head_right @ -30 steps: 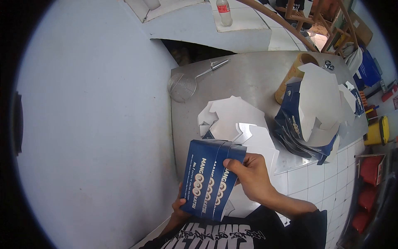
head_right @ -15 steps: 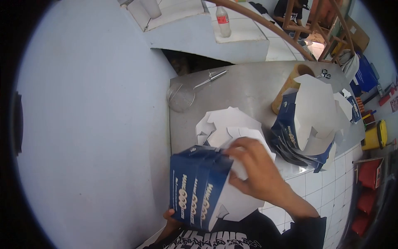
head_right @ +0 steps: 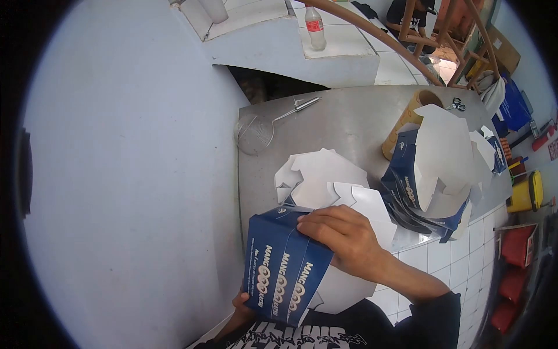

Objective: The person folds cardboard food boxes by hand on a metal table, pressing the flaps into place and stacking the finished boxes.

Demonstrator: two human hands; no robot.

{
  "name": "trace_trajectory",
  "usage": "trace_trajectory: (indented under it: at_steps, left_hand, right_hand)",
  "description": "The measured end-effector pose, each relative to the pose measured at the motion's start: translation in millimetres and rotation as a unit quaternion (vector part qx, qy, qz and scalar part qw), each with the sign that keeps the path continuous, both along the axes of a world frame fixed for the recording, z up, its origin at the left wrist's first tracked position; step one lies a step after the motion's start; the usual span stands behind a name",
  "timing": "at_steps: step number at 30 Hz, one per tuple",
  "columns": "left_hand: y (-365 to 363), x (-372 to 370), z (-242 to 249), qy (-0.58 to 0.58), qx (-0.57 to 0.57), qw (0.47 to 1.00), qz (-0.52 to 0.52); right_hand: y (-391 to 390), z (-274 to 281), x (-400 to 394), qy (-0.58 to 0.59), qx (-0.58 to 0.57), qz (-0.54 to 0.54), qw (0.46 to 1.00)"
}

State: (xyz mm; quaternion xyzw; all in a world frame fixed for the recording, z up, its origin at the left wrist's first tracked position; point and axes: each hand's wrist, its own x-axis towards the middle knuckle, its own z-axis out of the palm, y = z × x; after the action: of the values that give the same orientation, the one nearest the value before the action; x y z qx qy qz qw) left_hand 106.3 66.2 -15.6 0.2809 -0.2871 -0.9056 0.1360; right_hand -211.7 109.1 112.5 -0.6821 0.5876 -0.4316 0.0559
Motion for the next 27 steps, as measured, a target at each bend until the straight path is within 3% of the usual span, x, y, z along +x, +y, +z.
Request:
trace_trajectory:
  at_steps: [14,23,27]
  left_hand:
    - [2.1,-28.8,-8.4,0.040,0.026,0.997,0.067]
    - [2.6,-34.3,-9.6,0.045,0.029,0.995,0.082]
    - [-0.5,-38.9,-11.8,0.045,0.028,0.995,0.087]
  right_hand:
    - [0.1,-7.0,3.5,-0.053,-0.003,-0.028,0.998]
    - [-3.5,4.8,-8.0,-0.072,0.066,0.021,0.995]
    - [-4.5,15.4,-7.9,-0.134,0.109,-0.050,0.984]
